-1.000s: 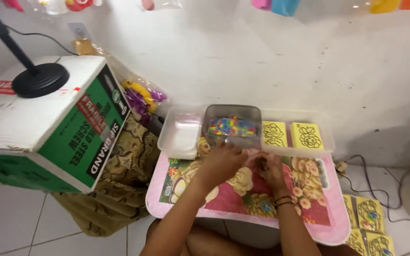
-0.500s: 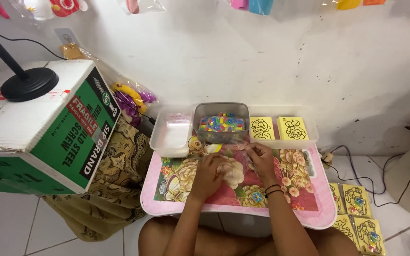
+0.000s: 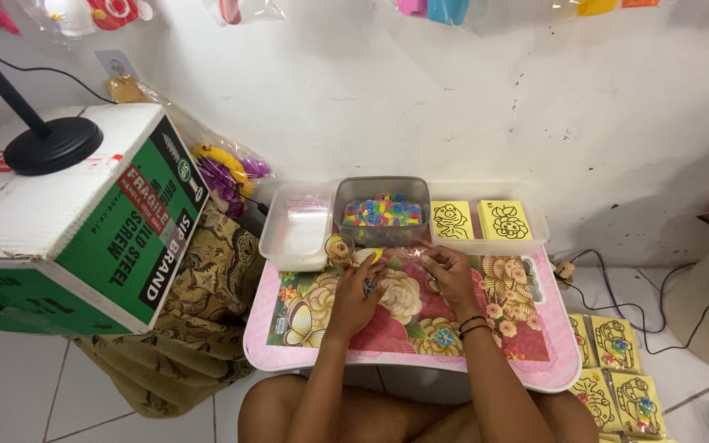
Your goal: Packing decorative yellow cards and small colorful items into plastic bags.
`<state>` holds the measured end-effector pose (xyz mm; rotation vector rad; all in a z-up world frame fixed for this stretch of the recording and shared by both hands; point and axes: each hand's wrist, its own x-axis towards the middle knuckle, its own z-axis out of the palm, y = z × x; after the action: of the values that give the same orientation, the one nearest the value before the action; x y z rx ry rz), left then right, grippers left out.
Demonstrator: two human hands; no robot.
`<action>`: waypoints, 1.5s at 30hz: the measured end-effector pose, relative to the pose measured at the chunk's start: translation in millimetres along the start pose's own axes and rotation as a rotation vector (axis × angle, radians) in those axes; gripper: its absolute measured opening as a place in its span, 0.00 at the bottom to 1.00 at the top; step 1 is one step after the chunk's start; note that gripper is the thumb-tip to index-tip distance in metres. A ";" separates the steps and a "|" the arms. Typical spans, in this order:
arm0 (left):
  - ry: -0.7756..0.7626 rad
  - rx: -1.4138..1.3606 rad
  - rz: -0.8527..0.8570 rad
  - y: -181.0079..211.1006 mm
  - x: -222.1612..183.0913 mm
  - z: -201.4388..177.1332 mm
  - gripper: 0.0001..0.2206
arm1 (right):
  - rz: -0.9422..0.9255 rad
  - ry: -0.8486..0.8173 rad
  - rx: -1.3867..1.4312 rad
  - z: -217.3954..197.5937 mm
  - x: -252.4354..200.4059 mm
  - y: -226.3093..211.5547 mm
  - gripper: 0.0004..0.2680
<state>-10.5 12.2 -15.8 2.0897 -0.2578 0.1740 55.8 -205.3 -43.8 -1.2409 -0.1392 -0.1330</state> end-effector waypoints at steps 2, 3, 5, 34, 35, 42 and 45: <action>-0.023 0.047 0.022 -3.8 1.2 2.1 0.30 | -0.011 -0.003 0.000 -2.6 0.6 6.4 0.01; -0.024 0.048 0.023 -4.4 1.6 3.0 0.30 | -0.011 -0.002 0.001 -1.4 0.9 4.2 0.01; -0.035 0.068 0.021 -5.8 1.4 4.7 0.27 | -0.042 0.004 -0.063 1.2 0.7 0.0 0.03; 0.076 0.006 0.073 -15.6 1.8 4.8 0.15 | -0.054 0.068 -0.039 9.4 -0.1 -13.9 0.08; 0.073 0.006 0.077 -12.4 0.3 4.0 0.14 | -0.074 0.072 -0.050 5.1 0.5 -7.2 0.10; 0.058 0.008 0.173 -4.3 0.3 -1.8 0.14 | -0.132 0.102 -0.038 34.2 -19.5 -48.0 0.11; 0.031 0.003 0.170 -4.6 1.0 -2.1 0.16 | -0.155 0.059 -0.039 51.1 -31.4 -80.4 0.12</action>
<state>-8.3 16.2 -18.4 2.0657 -0.4162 0.3086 9.0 -181.6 41.8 -1.2638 -0.1827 -0.3078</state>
